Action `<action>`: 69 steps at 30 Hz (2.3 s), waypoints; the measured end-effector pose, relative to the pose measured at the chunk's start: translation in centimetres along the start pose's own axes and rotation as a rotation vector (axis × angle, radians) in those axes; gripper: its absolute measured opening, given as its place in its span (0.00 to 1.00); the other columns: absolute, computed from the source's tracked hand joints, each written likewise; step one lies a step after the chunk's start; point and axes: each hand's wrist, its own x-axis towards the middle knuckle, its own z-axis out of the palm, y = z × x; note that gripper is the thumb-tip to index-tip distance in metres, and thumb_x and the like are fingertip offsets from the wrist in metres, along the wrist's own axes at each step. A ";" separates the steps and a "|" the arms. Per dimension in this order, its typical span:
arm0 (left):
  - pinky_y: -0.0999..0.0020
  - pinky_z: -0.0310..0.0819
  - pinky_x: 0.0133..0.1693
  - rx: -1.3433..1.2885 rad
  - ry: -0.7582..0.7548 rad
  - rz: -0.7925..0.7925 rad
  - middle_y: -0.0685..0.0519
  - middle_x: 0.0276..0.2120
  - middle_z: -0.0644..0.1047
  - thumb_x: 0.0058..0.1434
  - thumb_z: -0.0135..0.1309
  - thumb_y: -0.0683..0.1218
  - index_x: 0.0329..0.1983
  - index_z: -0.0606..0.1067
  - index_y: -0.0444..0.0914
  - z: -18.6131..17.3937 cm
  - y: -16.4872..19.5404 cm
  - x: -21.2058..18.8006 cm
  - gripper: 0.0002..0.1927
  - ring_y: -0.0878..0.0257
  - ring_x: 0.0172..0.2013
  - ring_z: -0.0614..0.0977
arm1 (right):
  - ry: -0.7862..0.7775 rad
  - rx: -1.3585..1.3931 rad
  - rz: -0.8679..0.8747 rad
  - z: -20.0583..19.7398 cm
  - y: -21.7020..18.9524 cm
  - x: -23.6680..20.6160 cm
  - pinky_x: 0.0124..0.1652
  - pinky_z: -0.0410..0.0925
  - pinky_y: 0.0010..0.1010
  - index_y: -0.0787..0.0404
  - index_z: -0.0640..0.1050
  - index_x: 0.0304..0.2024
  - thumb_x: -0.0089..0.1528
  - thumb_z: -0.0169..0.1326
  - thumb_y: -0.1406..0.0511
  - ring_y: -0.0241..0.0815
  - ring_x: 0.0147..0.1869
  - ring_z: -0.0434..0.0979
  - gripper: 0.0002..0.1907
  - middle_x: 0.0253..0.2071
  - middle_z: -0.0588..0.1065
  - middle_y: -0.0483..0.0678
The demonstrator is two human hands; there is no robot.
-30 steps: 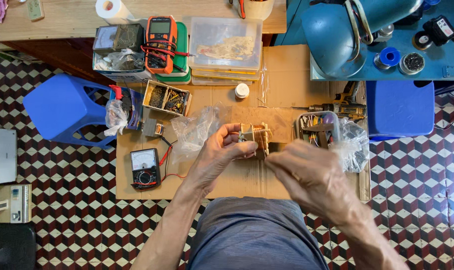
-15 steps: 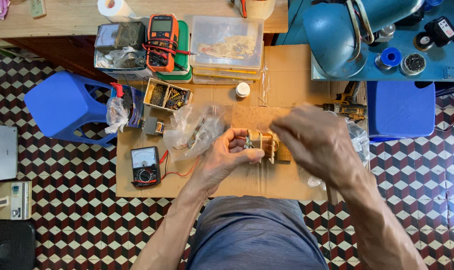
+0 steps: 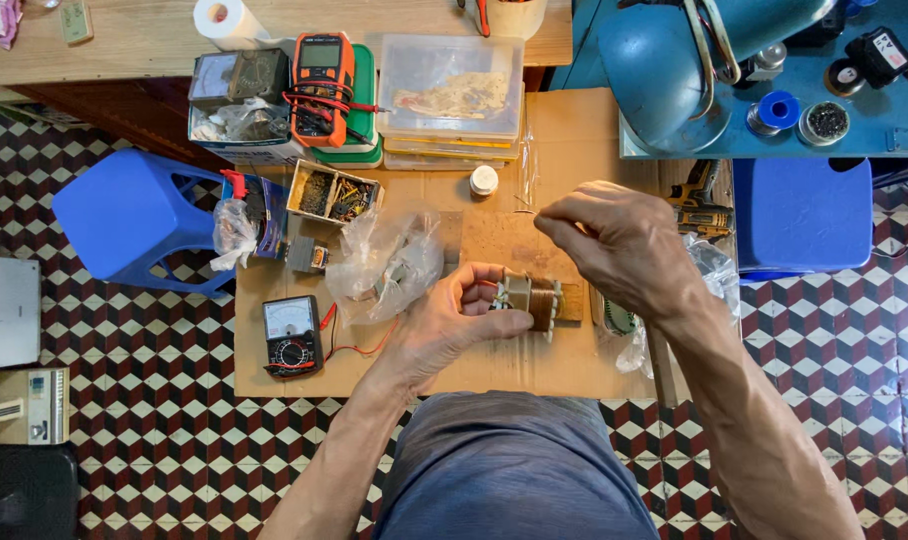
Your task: The person winds copper wire around a laminated core with white tabs, using both hands to guide and tension the wire. The person rotates the core and adjusts the wire placement to form neat layers.
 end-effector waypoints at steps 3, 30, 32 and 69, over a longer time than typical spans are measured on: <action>0.71 0.75 0.49 -0.083 0.025 -0.007 0.51 0.44 0.78 0.49 0.68 0.52 0.61 0.70 0.32 -0.1 0.0 0.7 0.38 0.67 0.42 0.79 | -0.094 -0.083 -0.024 -0.8 -2.2 -2.5 0.29 0.72 0.28 0.61 0.84 0.36 0.66 0.59 0.66 0.37 0.28 0.78 0.06 0.26 0.79 0.47; 0.71 0.78 0.49 -0.203 -0.027 0.045 0.51 0.45 0.78 0.50 0.67 0.51 0.61 0.68 0.30 -0.6 2.0 -0.8 0.38 0.67 0.45 0.81 | -0.147 0.116 0.162 3.4 0.1 -1.6 0.31 0.74 0.33 0.63 0.84 0.39 0.62 0.58 0.66 0.39 0.30 0.80 0.07 0.30 0.80 0.50; 0.71 0.79 0.48 -0.169 -0.043 0.037 0.52 0.45 0.77 0.49 0.68 0.50 0.60 0.68 0.30 -0.6 1.8 -1.2 0.38 0.67 0.45 0.81 | -0.099 0.091 0.113 2.5 0.5 0.5 0.31 0.73 0.32 0.62 0.85 0.40 0.63 0.58 0.65 0.39 0.31 0.81 0.08 0.32 0.81 0.50; 0.69 0.79 0.44 -0.153 -0.044 -0.024 0.50 0.43 0.78 0.50 0.67 0.47 0.59 0.69 0.30 -1.1 0.7 -1.3 0.35 0.64 0.40 0.81 | -0.094 0.004 0.044 1.8 0.1 0.5 0.33 0.74 0.30 0.58 0.85 0.39 0.64 0.58 0.62 0.39 0.32 0.81 0.08 0.33 0.82 0.48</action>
